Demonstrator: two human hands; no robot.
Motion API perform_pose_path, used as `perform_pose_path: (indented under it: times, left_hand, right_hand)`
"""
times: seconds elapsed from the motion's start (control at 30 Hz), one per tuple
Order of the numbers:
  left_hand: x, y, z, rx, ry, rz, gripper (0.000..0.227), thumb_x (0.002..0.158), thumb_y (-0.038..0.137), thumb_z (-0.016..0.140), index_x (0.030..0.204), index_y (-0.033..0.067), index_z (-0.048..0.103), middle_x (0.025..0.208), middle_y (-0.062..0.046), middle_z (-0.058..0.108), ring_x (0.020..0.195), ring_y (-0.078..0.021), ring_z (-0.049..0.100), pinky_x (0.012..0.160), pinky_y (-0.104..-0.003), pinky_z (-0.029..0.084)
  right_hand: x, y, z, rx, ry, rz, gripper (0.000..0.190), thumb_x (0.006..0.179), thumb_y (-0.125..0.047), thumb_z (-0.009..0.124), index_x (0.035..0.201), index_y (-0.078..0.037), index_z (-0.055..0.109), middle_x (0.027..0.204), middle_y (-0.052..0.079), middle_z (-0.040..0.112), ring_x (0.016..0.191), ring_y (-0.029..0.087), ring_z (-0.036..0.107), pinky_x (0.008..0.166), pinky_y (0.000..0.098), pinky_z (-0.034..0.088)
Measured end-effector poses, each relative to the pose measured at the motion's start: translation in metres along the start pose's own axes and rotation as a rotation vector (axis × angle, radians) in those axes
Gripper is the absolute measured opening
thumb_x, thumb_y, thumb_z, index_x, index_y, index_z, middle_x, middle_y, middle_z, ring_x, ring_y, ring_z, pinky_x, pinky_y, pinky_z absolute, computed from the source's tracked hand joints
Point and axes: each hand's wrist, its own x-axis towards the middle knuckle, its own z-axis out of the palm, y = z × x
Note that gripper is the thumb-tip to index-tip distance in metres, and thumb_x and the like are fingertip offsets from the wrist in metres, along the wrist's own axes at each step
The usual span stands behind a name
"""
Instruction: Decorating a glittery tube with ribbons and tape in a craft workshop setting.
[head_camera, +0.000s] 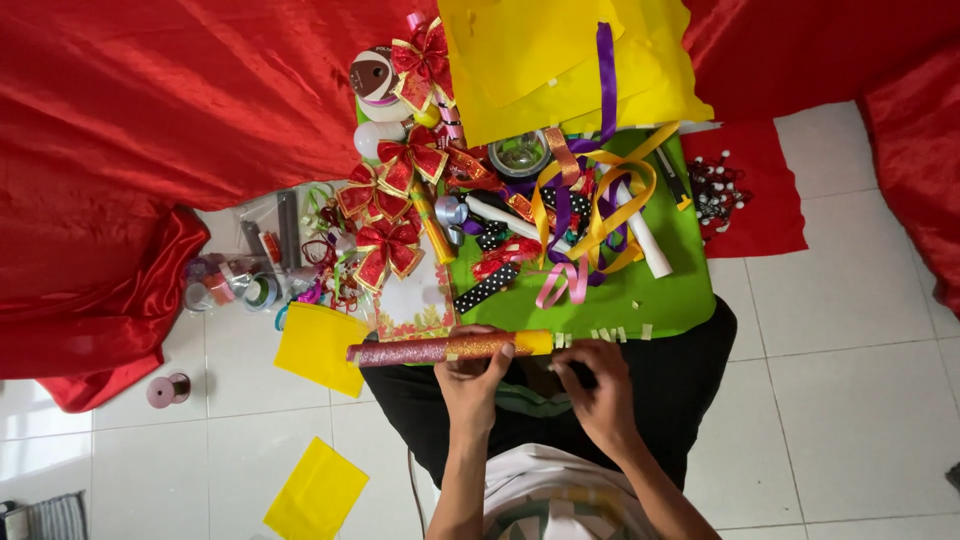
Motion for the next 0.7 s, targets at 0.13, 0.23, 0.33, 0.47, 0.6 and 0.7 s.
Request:
perform_pose_path:
  times: [0.13,0.23,0.33,0.47,0.6,0.7]
  left_hand:
    - [-0.009,-0.004,0.004,0.018,0.0,0.023,0.026,0.084,0.007,0.085,0.104,0.0034,0.068,0.099,-0.01,0.071,0.09,-0.0198,0.072,0.083,-0.033,0.06]
    - [-0.014,-0.001,0.012,0.02,-0.015,0.027,0.028,0.084,0.004,0.084,0.105,0.0022,0.067,0.101,-0.013,0.071,0.091,-0.0216,0.073,0.084,-0.033,0.061]
    - [-0.018,0.005,0.018,0.036,-0.014,0.036,0.029,0.083,0.003,0.085,0.105,0.0012,0.066,0.102,-0.014,0.07,0.093,-0.0227,0.072,0.084,-0.033,0.061]
    - [-0.021,0.009,0.02,0.062,0.002,0.02,0.029,0.082,0.002,0.085,0.102,0.0015,0.065,0.1,-0.014,0.07,0.093,-0.0222,0.072,0.084,-0.032,0.061]
    - [-0.023,0.012,0.023,0.064,-0.001,0.033,0.028,0.082,0.001,0.084,0.102,0.0015,0.065,0.1,-0.014,0.07,0.092,-0.0219,0.072,0.083,-0.032,0.061]
    - [-0.024,0.014,0.024,0.08,-0.004,0.026,0.027,0.083,0.004,0.084,0.102,0.0013,0.066,0.1,-0.013,0.069,0.092,-0.0222,0.072,0.084,-0.033,0.061]
  right_hand:
    - [0.001,-0.041,-0.031,0.297,-0.014,0.158,0.012,0.099,-0.018,0.065,0.102,-0.008,0.07,0.106,0.006,0.063,0.106,0.018,0.064,0.097,0.0305,0.052]
    - [0.011,-0.056,-0.037,0.317,0.001,0.168,0.015,0.098,-0.021,0.065,0.098,-0.008,0.072,0.109,0.006,0.061,0.116,0.019,0.061,0.105,0.0332,0.05]
    - [0.021,-0.064,-0.038,0.281,-0.016,0.149,0.015,0.097,-0.025,0.067,0.097,-0.01,0.072,0.114,0.005,0.061,0.119,0.019,0.059,0.108,0.0343,0.048]
    - [0.028,-0.064,-0.036,0.3,-0.042,0.135,0.015,0.097,-0.025,0.067,0.098,-0.011,0.072,0.117,0.005,0.063,0.117,0.02,0.062,0.106,0.0352,0.05]
    - [0.032,-0.064,-0.035,0.292,-0.069,0.145,0.015,0.098,-0.026,0.066,0.097,-0.011,0.071,0.116,0.006,0.065,0.116,0.02,0.065,0.104,0.0345,0.051]
    - [0.037,-0.066,-0.036,0.337,-0.084,0.126,0.015,0.098,-0.023,0.065,0.098,-0.008,0.069,0.114,0.008,0.067,0.114,0.02,0.068,0.102,0.0333,0.053]
